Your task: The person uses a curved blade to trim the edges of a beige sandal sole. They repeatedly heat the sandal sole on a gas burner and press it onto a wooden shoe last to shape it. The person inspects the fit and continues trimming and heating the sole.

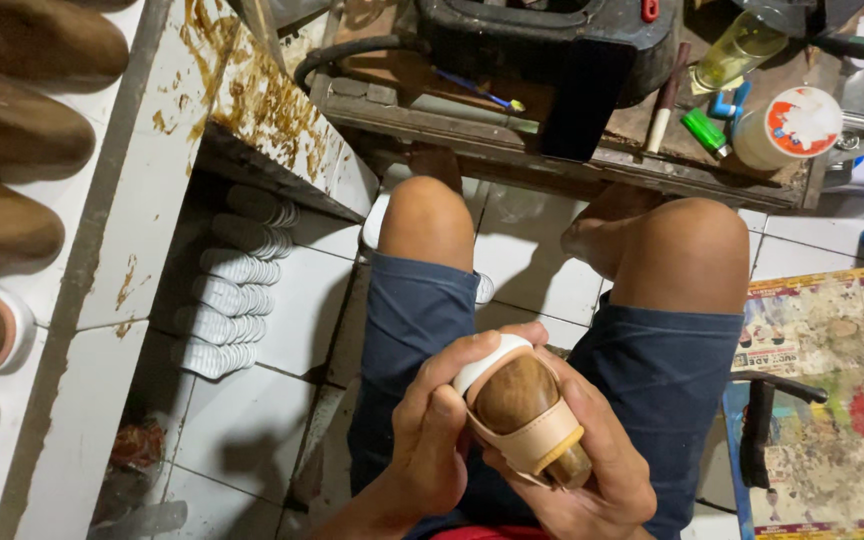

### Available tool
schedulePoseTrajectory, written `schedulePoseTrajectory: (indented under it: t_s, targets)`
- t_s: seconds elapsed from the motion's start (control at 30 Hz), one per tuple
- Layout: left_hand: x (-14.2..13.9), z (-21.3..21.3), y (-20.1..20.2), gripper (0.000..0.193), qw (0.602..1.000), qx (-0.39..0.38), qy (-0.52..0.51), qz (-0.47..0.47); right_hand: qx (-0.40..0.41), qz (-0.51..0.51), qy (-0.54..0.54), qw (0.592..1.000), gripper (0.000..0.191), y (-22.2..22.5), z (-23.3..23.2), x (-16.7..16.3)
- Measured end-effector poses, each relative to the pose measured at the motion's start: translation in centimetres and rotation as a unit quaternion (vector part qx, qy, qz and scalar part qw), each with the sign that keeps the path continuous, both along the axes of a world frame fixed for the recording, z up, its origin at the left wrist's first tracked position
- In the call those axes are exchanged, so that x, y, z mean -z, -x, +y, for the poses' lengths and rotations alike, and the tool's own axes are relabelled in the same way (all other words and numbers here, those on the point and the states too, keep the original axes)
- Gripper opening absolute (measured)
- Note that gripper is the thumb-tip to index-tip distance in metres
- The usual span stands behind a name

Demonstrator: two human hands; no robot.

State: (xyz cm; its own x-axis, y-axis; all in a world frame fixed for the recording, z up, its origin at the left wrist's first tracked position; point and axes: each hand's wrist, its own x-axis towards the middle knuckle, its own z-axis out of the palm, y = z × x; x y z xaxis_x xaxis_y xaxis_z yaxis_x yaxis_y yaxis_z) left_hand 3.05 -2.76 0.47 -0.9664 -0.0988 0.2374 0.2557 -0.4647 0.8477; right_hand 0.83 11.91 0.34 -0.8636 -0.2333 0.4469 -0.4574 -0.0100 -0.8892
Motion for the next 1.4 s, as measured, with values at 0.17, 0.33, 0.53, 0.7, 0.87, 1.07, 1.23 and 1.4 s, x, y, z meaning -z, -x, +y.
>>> schedulePoseTrajectory:
  t_s: [0.17, 0.33, 0.53, 0.7, 0.87, 1.07, 1.23, 1.4]
  targets:
    - [-0.5, -0.7, 0.0, 0.043, 0.999, -0.006, 0.049, 0.021, -0.007, 0.009, -0.001, 1.0, 0.087, 0.2, -0.1, -0.2]
    - [-1.2, -2.0, -0.4, 0.045, 0.993, 0.027, 0.115, -0.012, 0.015, -0.047, -0.01, 0.999, 0.087, -0.5, 0.1, -0.1]
    - [-1.3, -3.3, 0.4, 0.05, 0.986, 0.033, 0.152, -0.062, -0.085, -0.032, 0.018, 0.996, 0.086, 1.2, 2.6, 0.6]
    - [-0.8, -4.6, 0.8, 0.058, 0.893, 0.261, 0.081, -0.358, -0.196, 0.201, -0.151, 0.948, 0.069, 4.9, 6.9, -0.6]
    - [-1.0, -4.5, -0.1, 0.073, 0.861, 0.381, -0.092, -0.323, -0.263, 0.345, -0.259, 0.863, 0.057, 5.5, 9.7, -2.2]
    - [-0.1, -2.6, 0.1, 0.088, 0.868, 0.338, -0.164, -0.325, -0.065, -0.216, -0.004, 0.974, 0.078, 2.7, 11.8, 0.0]
    - [2.1, 0.9, -2.5, 0.09, 0.882, 0.369, -0.176, -0.235, -0.126, -0.416, 0.165, 0.885, 0.051, 0.5, 13.9, 1.8]
    - [3.0, 2.6, -6.0, 0.083, 0.921, 0.258, -0.053, -0.288, -0.183, -0.378, -0.013, 0.907, 0.051, -2.8, 12.5, 1.5]
